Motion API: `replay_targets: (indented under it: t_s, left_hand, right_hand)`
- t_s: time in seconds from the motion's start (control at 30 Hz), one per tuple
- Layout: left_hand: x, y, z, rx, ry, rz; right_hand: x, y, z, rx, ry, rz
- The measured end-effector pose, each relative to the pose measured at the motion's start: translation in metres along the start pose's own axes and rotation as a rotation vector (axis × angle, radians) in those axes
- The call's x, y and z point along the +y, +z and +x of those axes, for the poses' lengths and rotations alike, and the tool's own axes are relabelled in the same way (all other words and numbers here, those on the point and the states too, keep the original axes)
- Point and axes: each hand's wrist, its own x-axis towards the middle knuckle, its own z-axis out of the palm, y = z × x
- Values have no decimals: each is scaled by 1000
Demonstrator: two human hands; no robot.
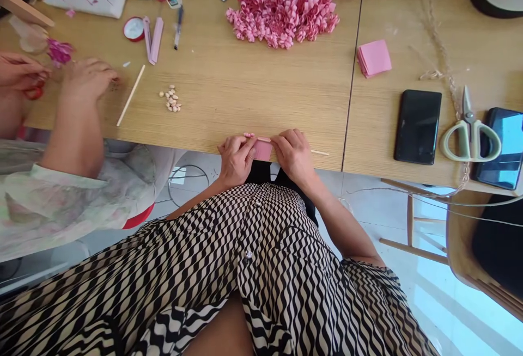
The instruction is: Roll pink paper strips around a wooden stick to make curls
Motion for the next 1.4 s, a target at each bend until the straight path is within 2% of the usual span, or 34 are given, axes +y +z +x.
replay_targets:
  t_s: [0.27, 0.53, 0.8, 1.0, 1.2, 1.4]
  left_hand:
    - [-1, 1, -3, 6, 18, -3]
    - [0, 4, -4, 19, 16, 28]
    - [2, 5, -3, -16, -19, -5]
    - [3, 5, -3, -39, -21, -13]
    - [5, 3, -2, -63, -29, -24]
    - [4, 3, -5, -39, -2, -2]
  right_hand:
    - [-1, -2, 0, 53, -53, -32]
    - [0, 0, -1, 24, 10, -13]
    - [-1, 0, -1, 54, 9, 9]
    - [0, -1, 0, 27, 47, 20]
    - [-1, -1, 0, 46, 31, 8]
    - [-1, -2, 1, 60, 20, -1]
